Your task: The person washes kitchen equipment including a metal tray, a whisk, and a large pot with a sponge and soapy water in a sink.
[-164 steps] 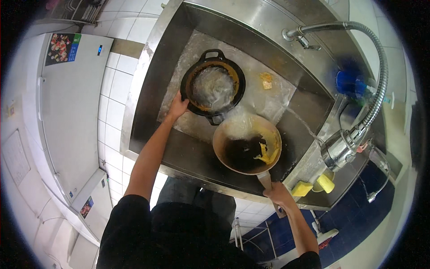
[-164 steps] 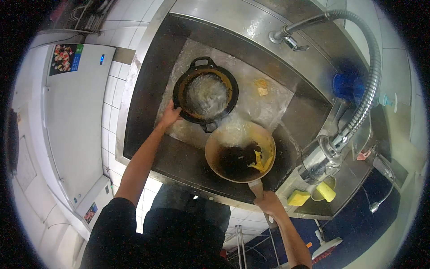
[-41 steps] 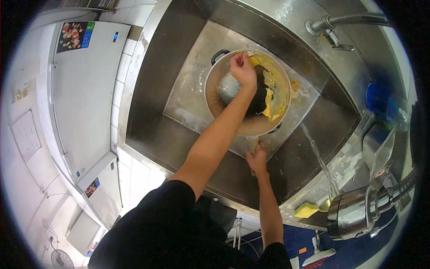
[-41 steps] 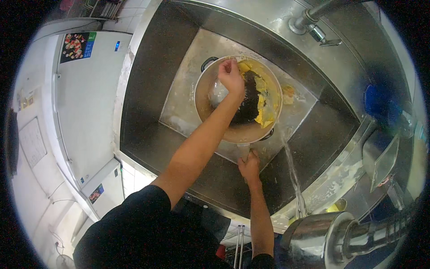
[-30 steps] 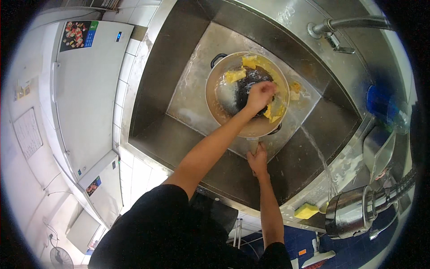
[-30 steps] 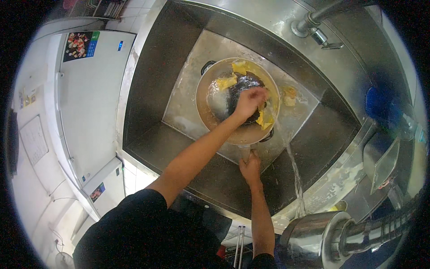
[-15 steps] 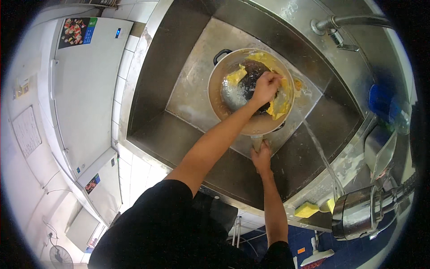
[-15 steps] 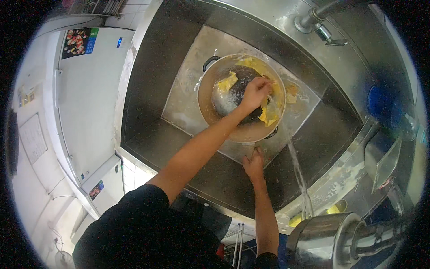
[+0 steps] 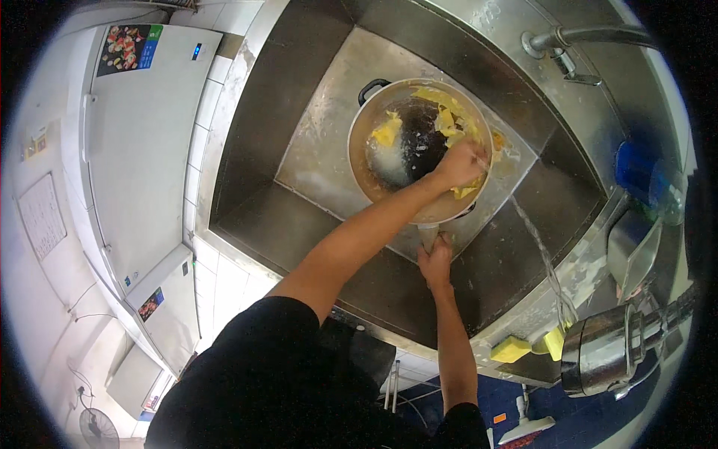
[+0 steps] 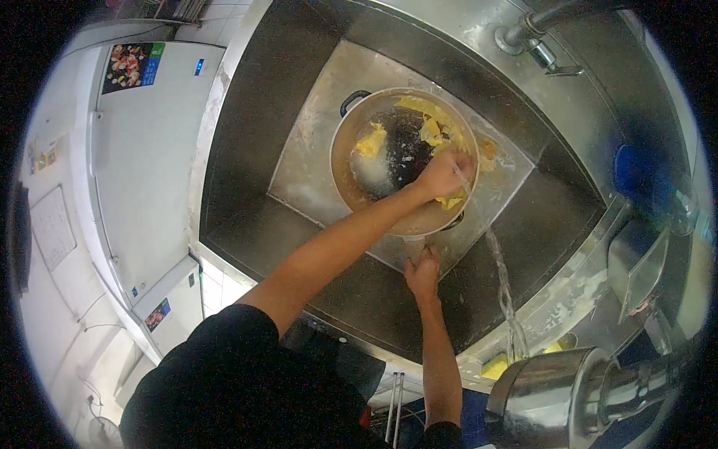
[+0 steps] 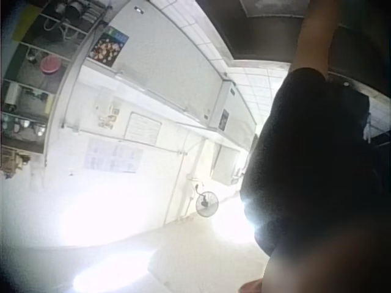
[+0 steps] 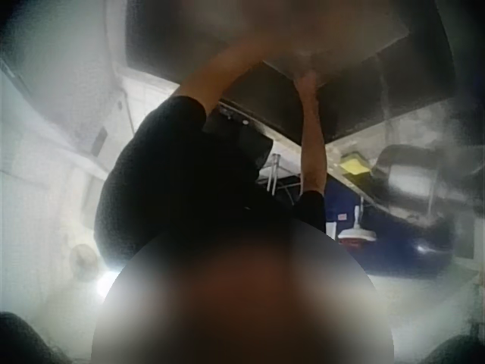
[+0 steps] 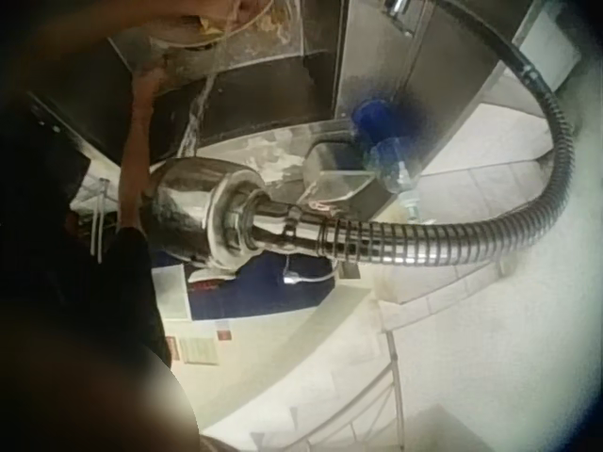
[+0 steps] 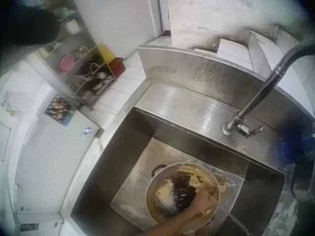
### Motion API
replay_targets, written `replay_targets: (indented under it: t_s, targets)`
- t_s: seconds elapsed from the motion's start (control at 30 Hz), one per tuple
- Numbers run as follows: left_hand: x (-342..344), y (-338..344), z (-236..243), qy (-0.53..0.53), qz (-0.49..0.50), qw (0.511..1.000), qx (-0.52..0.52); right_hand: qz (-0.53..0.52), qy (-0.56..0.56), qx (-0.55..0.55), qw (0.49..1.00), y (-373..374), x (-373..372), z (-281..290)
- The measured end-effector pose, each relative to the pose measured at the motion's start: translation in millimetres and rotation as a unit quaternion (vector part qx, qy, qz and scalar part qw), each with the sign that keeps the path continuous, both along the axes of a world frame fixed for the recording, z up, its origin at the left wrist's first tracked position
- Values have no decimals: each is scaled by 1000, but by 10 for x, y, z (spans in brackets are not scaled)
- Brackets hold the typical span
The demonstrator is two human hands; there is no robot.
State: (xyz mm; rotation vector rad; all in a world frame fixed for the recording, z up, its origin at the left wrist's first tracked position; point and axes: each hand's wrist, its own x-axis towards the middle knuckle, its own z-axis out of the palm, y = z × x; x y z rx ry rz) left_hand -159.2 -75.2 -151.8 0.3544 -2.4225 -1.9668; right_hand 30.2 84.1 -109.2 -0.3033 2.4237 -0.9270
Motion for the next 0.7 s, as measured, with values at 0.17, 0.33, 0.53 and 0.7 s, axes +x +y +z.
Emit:
replay_targets:
  t_s: [0.17,0.33,0.53,0.7]
  targets:
    - [92,-283,-147,30,-36,998,-45,-19,-39,9,999,-6,-65,89]
    - [-138,-309,119,-4,167,986,8,-19,-26,-9,999,-33,-89,124]
    - [576,192,0,38,-62,997,-22,-2,-52,28,998,-141,-79,193]
    - [930,-281,179,-115,-384,916,-20,-74,-85,-8,994,-162,98,103]
